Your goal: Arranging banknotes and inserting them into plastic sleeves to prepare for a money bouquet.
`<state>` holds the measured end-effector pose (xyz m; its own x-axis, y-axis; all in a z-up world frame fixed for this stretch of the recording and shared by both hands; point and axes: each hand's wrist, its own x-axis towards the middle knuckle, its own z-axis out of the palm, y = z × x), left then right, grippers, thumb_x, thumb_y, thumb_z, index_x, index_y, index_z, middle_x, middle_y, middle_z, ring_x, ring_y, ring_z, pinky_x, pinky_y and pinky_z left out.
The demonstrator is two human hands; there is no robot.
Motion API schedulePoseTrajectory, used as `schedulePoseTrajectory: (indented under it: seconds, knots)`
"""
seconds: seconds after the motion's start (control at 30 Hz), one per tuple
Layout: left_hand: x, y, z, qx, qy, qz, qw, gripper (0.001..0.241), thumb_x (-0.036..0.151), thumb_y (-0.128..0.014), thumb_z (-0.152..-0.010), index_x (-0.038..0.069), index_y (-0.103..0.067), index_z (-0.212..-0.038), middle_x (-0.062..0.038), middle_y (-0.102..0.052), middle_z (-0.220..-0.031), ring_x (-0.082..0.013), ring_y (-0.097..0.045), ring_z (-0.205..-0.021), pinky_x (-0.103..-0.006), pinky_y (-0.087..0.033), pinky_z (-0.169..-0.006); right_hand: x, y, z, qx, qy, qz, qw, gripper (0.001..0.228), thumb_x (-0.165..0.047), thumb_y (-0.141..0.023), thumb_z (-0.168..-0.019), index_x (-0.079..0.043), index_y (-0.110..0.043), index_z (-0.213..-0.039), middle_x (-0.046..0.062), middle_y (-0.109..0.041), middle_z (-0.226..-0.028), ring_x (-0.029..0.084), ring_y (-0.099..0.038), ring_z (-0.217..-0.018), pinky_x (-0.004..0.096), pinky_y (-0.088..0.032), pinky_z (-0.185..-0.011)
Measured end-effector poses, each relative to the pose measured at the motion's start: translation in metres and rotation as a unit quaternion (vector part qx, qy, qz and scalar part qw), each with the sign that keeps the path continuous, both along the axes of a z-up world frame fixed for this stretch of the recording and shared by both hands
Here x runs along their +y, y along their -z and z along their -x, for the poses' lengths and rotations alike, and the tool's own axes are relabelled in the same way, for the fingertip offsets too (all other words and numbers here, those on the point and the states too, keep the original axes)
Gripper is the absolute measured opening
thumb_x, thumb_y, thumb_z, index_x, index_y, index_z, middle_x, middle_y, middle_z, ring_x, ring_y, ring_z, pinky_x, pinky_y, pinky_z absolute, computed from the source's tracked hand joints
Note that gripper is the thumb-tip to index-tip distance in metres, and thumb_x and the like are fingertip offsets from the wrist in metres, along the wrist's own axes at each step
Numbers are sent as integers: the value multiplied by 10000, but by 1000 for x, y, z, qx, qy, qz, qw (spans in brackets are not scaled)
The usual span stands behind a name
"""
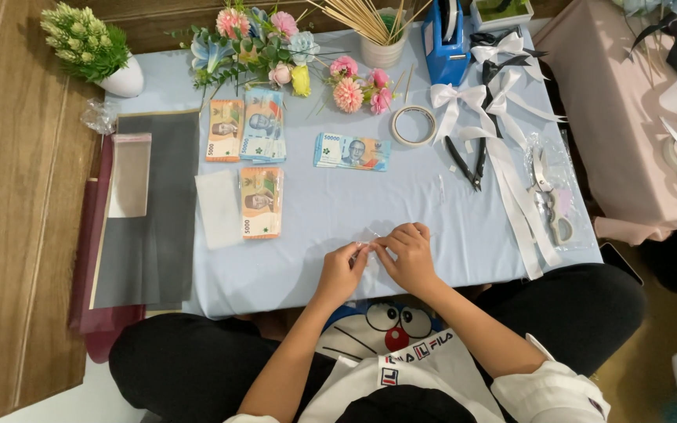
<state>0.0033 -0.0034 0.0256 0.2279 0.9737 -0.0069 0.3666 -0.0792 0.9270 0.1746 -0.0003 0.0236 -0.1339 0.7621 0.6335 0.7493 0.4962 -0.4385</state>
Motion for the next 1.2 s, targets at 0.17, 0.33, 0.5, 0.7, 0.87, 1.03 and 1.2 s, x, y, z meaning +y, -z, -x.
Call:
schedulePoseTrajectory:
  seconds: [0.17, 0.33, 0.5, 0.7, 0.87, 1.03, 1.2]
  knots:
    - [3, 0, 0, 1, 7, 18, 1000, 192, 138, -610, -998, 20, -758, -1034, -119, -734, -710, -174, -654, -513, -284, -511, -462, 0, 6, -1, -25, 24, -1, 999, 69, -173, -792, -858, -147, -749, -812, -22, -657, -679, 186, -615, -768, 371, -404, -872]
    - [6, 0, 0, 12, 14, 24, 1000, 190, 147, -605, -1000, 36, -753, -1047, -124, -740, -730, -181, -671, -530, -297, -532, -475, 1, 11, -1, -40, 47, 6, 998, 51, -168, -789, -857, -155, -749, -828, -25, -655, -679, 182, -615, -773, 379, -394, -885]
    - [0, -8, 8, 81, 30, 33, 996, 208, 149, -599, -991, 14, -745, -1055, -171, -738, -774, -280, -705, -599, -362, -542, -503, 16, 6, -20, -46, 94, 49, 993, 38, -168, -789, -897, -170, -772, -864, -24, -675, -698, 177, -620, -808, 386, -362, -933]
    - [12, -10, 19, 40, 51, 114, 991, 262, 235, -627, -984, 43, -763, -1099, -196, -762, -956, -386, -729, -931, -451, -593, -772, 22, -12, -31, 147, 1, 232, 962, 44, -134, -802, -855, -176, -798, -844, 5, -730, -699, 239, -677, -802, 395, -439, -874]
    - [13, -49, 31, 23, 75, 143, 987, 356, 202, -723, -892, 55, -696, -1214, -194, -701, -1193, -373, -663, -1126, -433, -536, -954, 15, -41, -30, 229, -42, 347, 908, 65, -114, -802, -850, -153, -830, -893, 84, -735, -739, 240, -686, -818, 402, -471, -881]
    - [12, -35, 24, -39, 60, 47, 996, 642, 263, -845, -805, 105, -597, -1375, -143, -686, -1295, -319, -644, -1195, -419, -496, -1007, 12, -54, -21, 194, -93, 338, 916, 81, -63, -802, -822, -111, -831, -880, 98, -740, -701, 289, -710, -796, 412, -502, -861]
    - [16, -10, 18, -23, 27, 18, 999, 69, 216, -781, -893, 191, -770, -957, -3, -791, -823, -143, -734, -794, -242, -565, -740, 15, -42, -20, 182, -111, 368, 905, 102, -123, -814, -842, -164, -848, -930, 67, -778, -758, 247, -725, -834, 393, -526, -882]
